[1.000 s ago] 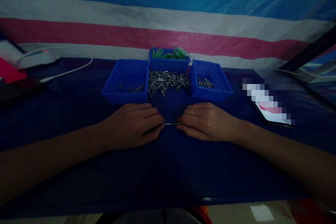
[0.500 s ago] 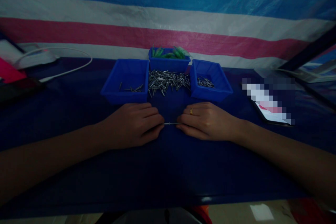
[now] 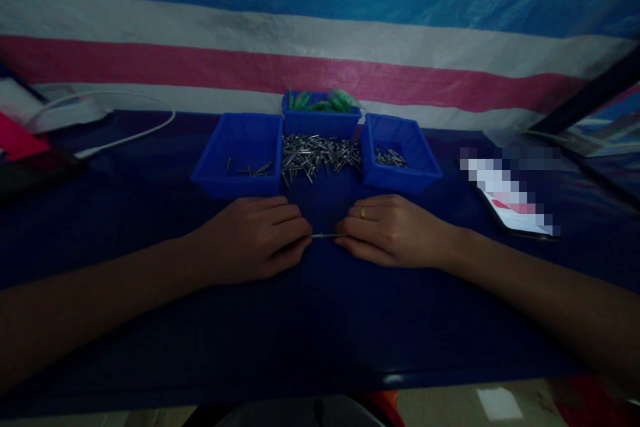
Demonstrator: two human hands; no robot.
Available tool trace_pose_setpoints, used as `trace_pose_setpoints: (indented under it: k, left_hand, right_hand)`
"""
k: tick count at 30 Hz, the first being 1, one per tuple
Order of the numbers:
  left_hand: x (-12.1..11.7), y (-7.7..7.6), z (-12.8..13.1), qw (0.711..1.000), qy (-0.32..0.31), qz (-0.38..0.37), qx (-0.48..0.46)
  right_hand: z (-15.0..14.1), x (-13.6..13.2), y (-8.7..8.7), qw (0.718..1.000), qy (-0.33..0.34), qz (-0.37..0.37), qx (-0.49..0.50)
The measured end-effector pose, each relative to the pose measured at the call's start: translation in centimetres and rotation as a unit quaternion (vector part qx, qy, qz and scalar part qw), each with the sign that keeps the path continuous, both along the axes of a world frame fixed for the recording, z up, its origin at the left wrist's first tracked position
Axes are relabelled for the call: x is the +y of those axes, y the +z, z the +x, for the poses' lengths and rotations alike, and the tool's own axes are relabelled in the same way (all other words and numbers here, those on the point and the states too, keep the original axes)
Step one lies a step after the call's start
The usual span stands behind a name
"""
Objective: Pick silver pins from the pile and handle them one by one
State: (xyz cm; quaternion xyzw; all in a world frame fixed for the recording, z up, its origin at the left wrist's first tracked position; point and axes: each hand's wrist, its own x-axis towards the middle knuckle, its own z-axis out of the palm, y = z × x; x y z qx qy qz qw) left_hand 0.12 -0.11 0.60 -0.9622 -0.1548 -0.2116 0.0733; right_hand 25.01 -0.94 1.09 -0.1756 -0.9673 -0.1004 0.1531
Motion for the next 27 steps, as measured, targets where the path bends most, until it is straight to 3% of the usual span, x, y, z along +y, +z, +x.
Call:
trace_pose_setpoints:
  k: [27]
  left_hand:
    - [-0.26,0.09,-0.12,0.999,0.003,-0.003,-0.039]
  right_hand:
    - [-0.12,-0.14,-0.07,1.000,0.010,0.008,0.021]
